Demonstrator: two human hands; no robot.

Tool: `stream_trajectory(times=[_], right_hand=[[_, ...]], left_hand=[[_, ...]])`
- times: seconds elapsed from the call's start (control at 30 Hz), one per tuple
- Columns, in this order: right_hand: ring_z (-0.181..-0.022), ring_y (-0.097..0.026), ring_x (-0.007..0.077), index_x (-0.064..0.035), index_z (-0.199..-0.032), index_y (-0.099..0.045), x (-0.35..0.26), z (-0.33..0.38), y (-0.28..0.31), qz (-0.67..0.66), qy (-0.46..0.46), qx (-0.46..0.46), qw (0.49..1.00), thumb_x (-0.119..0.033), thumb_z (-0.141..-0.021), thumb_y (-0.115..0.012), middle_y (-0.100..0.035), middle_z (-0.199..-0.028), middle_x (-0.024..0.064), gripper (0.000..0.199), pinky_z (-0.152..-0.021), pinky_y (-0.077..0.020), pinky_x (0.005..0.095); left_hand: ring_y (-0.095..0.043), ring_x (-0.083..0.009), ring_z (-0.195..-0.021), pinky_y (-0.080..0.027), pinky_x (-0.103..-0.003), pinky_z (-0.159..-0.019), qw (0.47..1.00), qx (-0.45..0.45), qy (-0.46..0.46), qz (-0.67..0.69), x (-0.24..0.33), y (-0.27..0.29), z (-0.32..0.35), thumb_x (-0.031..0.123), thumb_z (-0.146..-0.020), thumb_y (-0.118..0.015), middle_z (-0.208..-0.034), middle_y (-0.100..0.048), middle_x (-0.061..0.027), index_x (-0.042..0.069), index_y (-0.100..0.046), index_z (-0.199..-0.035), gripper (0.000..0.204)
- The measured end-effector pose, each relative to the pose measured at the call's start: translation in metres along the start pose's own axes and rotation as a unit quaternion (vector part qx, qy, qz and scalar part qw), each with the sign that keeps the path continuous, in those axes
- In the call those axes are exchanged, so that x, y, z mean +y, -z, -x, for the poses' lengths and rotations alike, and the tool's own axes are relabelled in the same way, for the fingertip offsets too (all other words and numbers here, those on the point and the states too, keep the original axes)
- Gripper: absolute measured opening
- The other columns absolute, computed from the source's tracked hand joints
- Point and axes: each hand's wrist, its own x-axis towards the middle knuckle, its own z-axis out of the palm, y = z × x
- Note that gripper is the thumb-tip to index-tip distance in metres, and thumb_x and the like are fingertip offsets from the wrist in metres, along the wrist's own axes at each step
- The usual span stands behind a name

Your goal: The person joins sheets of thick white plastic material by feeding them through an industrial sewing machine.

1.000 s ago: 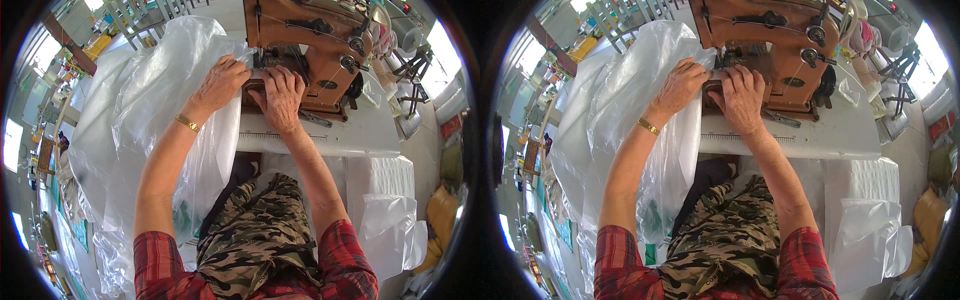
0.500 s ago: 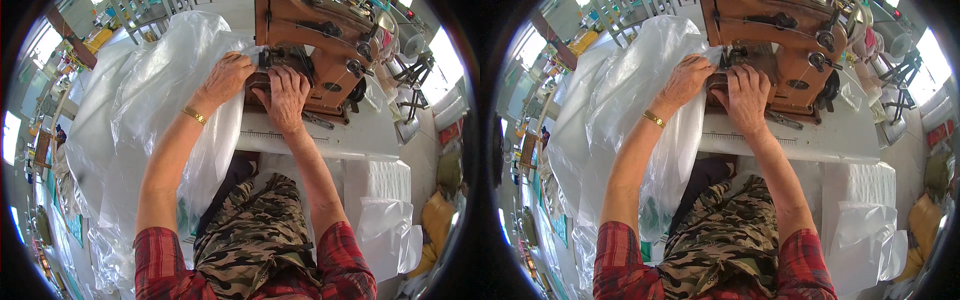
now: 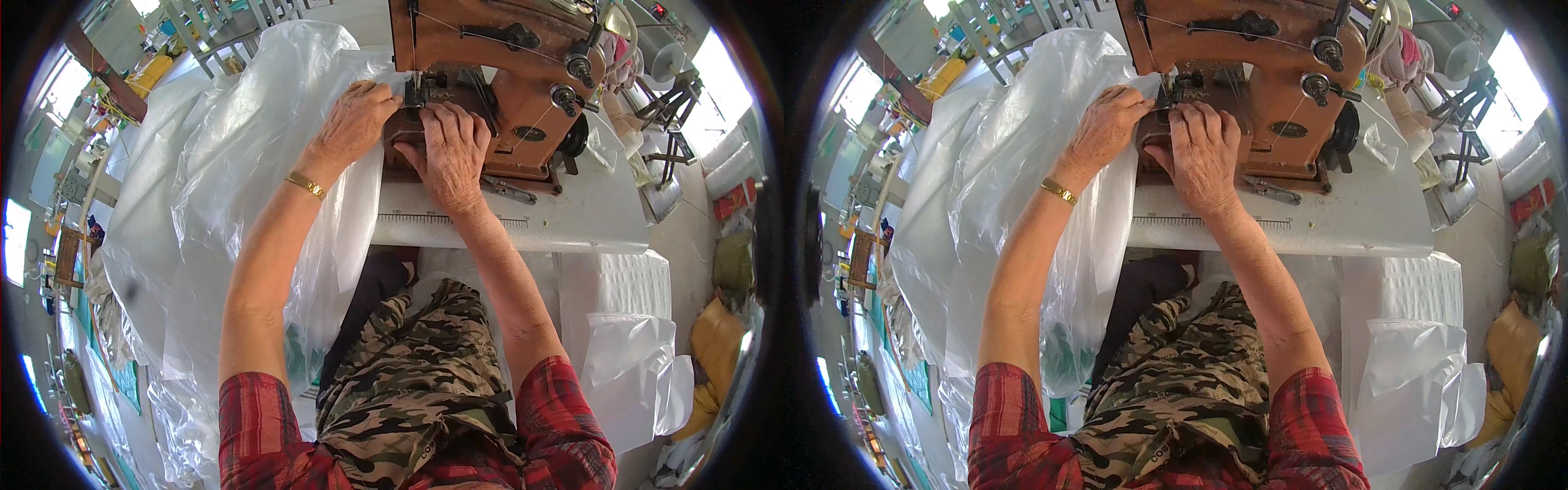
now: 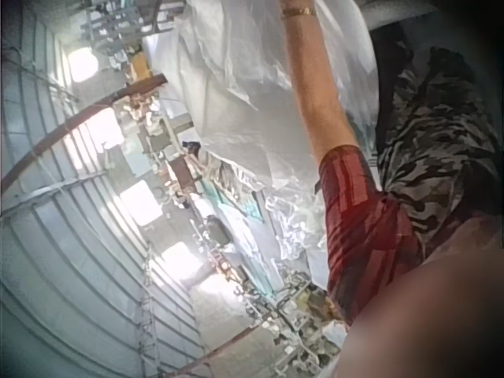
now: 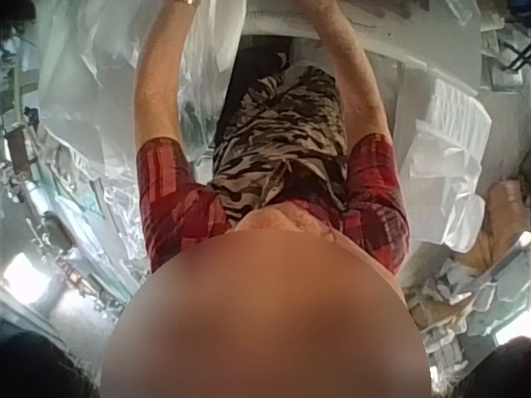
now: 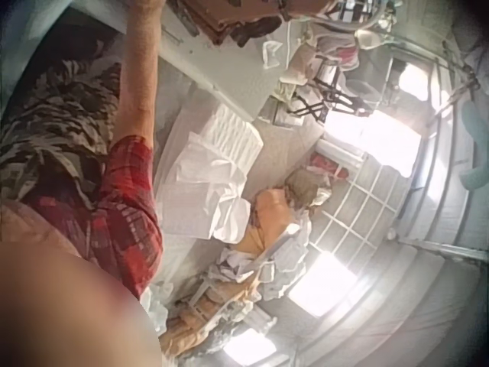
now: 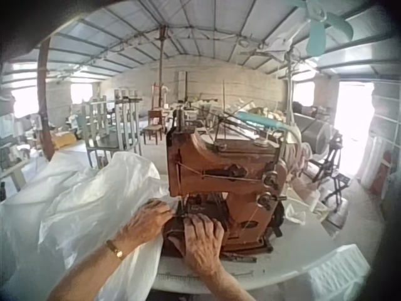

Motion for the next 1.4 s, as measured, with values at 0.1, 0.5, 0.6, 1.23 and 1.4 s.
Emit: stream_trajectory(times=[0.1,0.5,0.6,1.23,1.4], right_hand=[[-0.117,-0.047,0.0258,-0.0055,-0.118,-0.056,0.000,0.001,-0.001,-0.006,-0.002,-0.004,1.000,-0.038,-0.075,-0.074,-0.054,-0.122,0.0068,0.057,-0.100,-0.0305,0.0462],[-0.117,-0.048,0.0265,-0.0049,-0.118,-0.056,0.001,0.002,0.001,-0.010,0.003,0.001,1.000,-0.037,-0.076,-0.073,-0.055,-0.122,0.0076,0.055,-0.099,-0.0313,0.0458],[-0.117,-0.048,0.0266,-0.0050,-0.118,-0.056,0.002,0.001,0.001,-0.016,0.007,0.004,1.000,-0.038,-0.076,-0.072,-0.055,-0.122,0.0077,0.055,-0.099,-0.0316,0.0456],[-0.117,-0.049,0.0260,-0.0053,-0.116,-0.056,0.003,0.002,0.002,-0.036,0.011,0.020,0.999,-0.036,-0.078,-0.071,-0.056,-0.122,0.0062,0.051,-0.100,-0.0315,0.0464],[-0.118,-0.048,0.0254,-0.0067,-0.118,-0.054,0.001,0.003,-0.002,-0.016,0.018,0.029,0.999,-0.038,-0.078,-0.072,-0.055,-0.123,0.0057,0.054,-0.101,-0.0306,0.0481]], left_hand=[[-0.057,-0.0289,-0.096,-0.045,-0.038,-0.093,1.000,-0.007,0.006,0.001,0.000,0.000,0.000,0.003,-0.081,-0.050,-0.092,-0.058,-0.0105,0.000,-0.066,-0.102,0.026],[-0.058,-0.0274,-0.095,-0.046,-0.038,-0.091,1.000,-0.013,0.010,0.000,0.002,0.003,-0.001,0.003,-0.081,-0.051,-0.093,-0.059,-0.0091,0.002,-0.066,-0.101,0.025],[-0.058,-0.0269,-0.096,-0.046,-0.038,-0.090,0.999,-0.030,0.030,0.010,0.006,0.007,-0.004,0.003,-0.082,-0.050,-0.093,-0.059,-0.0091,0.002,-0.066,-0.102,0.026],[-0.038,-0.0360,-0.132,-0.025,-0.054,-0.110,0.896,-0.109,0.400,-0.160,-0.043,0.092,0.129,0.047,-0.084,-0.064,-0.144,-0.041,-0.0178,0.007,-0.039,-0.141,0.074],[-0.048,-0.0360,-0.121,-0.033,-0.051,-0.104,0.870,-0.127,0.460,-0.126,-0.052,0.075,0.150,0.047,-0.084,-0.064,-0.132,-0.052,-0.0167,0.007,-0.044,-0.135,0.068]])
